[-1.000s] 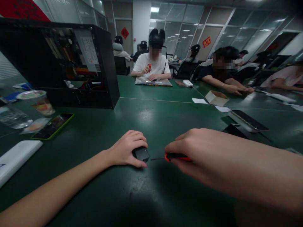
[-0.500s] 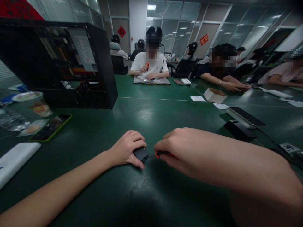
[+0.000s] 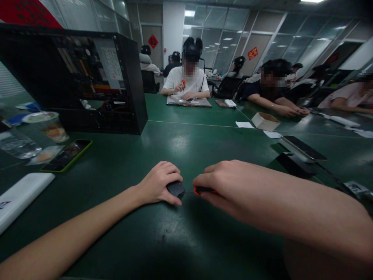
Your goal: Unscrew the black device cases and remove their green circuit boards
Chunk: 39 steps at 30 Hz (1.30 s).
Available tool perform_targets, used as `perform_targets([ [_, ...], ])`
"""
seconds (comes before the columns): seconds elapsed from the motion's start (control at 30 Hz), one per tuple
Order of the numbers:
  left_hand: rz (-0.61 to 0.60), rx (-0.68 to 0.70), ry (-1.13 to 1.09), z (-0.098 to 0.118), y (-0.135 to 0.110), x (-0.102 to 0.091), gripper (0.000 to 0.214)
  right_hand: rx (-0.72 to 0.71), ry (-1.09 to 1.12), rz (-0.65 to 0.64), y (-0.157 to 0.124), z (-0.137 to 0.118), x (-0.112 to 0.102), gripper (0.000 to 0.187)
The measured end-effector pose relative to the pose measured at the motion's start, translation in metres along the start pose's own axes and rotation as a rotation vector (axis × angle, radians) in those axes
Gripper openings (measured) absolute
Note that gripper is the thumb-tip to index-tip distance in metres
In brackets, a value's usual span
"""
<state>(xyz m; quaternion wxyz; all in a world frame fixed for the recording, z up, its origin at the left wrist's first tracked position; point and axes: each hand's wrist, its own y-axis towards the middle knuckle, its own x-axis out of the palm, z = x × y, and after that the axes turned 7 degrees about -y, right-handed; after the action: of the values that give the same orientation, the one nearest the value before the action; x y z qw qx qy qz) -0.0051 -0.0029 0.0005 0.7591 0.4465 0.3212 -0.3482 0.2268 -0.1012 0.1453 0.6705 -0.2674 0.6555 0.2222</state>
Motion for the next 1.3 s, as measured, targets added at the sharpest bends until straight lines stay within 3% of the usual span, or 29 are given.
perform_targets([
  [0.27,0.006,-0.03,0.028,-0.001,-0.001,0.006,0.066,0.021,-0.11,0.094,-0.008,-0.003,0.02,0.015],
  [0.4,0.008,-0.039,0.054,-0.002,-0.002,0.007,0.065,0.102,-0.195,0.161,-0.022,-0.018,0.038,0.013],
  [0.5,0.024,-0.068,0.1,-0.002,-0.002,0.006,0.051,0.189,-0.233,0.225,-0.034,-0.035,0.067,0.017],
  [0.6,0.042,-0.111,0.132,0.0,-0.001,0.004,0.035,0.27,-0.235,0.375,-0.04,-0.05,0.11,0.033],
  [0.7,0.048,-0.147,0.14,0.004,0.001,0.001,0.028,0.353,-0.124,0.465,-0.035,-0.06,0.149,0.04],
  [0.77,0.048,-0.164,0.138,0.007,0.003,0.0,0.026,0.396,-0.005,0.484,-0.028,-0.066,0.165,0.041],
  [0.97,0.028,-0.161,0.154,0.003,0.002,0.003,0.039,0.516,0.27,0.44,-0.019,-0.072,0.171,0.038],
  [1.13,-0.017,-0.075,0.2,-0.012,-0.001,-0.002,0.06,0.513,0.342,0.503,-0.025,-0.069,0.176,0.037],
  [1.3,-0.114,-0.034,0.172,-0.018,-0.004,-0.016,0.051,0.487,0.33,0.569,-0.023,-0.068,0.176,0.033],
])
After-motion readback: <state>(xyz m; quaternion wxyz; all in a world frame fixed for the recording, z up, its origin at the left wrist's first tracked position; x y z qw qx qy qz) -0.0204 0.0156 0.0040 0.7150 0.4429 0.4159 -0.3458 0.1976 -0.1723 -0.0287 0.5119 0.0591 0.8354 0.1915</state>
